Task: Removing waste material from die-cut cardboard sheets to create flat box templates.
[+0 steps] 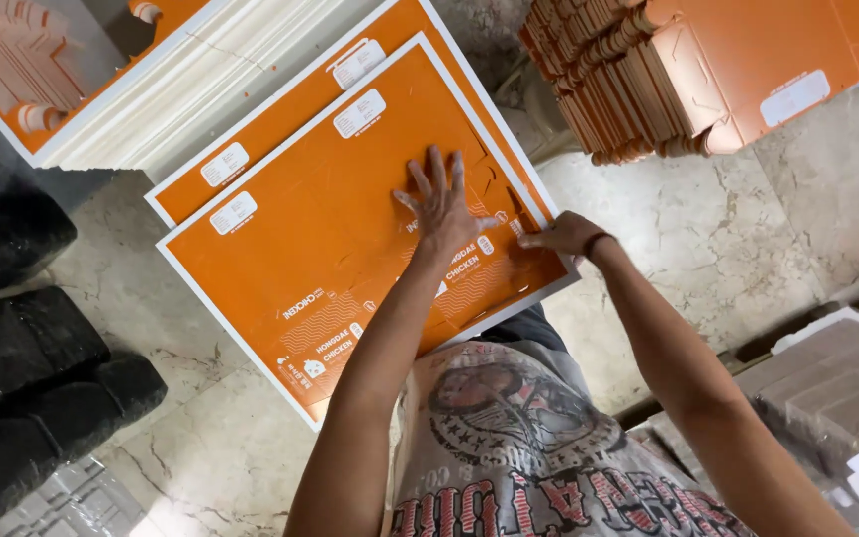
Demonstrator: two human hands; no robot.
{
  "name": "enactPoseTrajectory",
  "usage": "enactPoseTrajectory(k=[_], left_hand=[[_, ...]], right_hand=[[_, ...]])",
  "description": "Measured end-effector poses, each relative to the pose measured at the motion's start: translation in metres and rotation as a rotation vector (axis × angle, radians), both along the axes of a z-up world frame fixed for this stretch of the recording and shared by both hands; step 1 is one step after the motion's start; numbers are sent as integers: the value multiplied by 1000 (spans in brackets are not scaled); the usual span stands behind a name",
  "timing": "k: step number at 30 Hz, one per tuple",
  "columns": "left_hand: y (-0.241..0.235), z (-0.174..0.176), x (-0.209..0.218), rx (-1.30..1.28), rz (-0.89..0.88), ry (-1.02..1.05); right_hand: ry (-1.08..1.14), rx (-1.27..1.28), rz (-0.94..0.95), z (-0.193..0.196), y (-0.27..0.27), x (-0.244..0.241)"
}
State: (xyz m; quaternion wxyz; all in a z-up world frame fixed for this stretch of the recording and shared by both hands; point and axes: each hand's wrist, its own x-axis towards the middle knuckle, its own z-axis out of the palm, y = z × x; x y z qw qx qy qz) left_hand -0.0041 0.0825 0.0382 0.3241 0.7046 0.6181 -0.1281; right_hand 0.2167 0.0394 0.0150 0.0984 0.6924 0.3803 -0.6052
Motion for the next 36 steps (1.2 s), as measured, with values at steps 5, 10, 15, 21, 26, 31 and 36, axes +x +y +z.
enactPoseTrajectory(k=[5,10,15,21,26,31,36], left_hand=[[26,-30,24,-82,50,114],[25,-47,26,-104,39,153],[40,-29,9,-115,79,31],[60,-41,3,-126,357,9],[62,-46,12,-103,427,34],[70,-53,12,-201,405,55],[73,-37,13,-188,367,81]], right_hand=[[-226,145,424,11,6,-27],[-146,279,550,-36,8,-37],[151,-36,-19,-4,45,-13],[137,-80,-262,-12,92,-39],[145,-156,-450,-57,83,-50],[273,-343,-551,-59,91,-36],[301,-334,-564,-21,98,-45]])
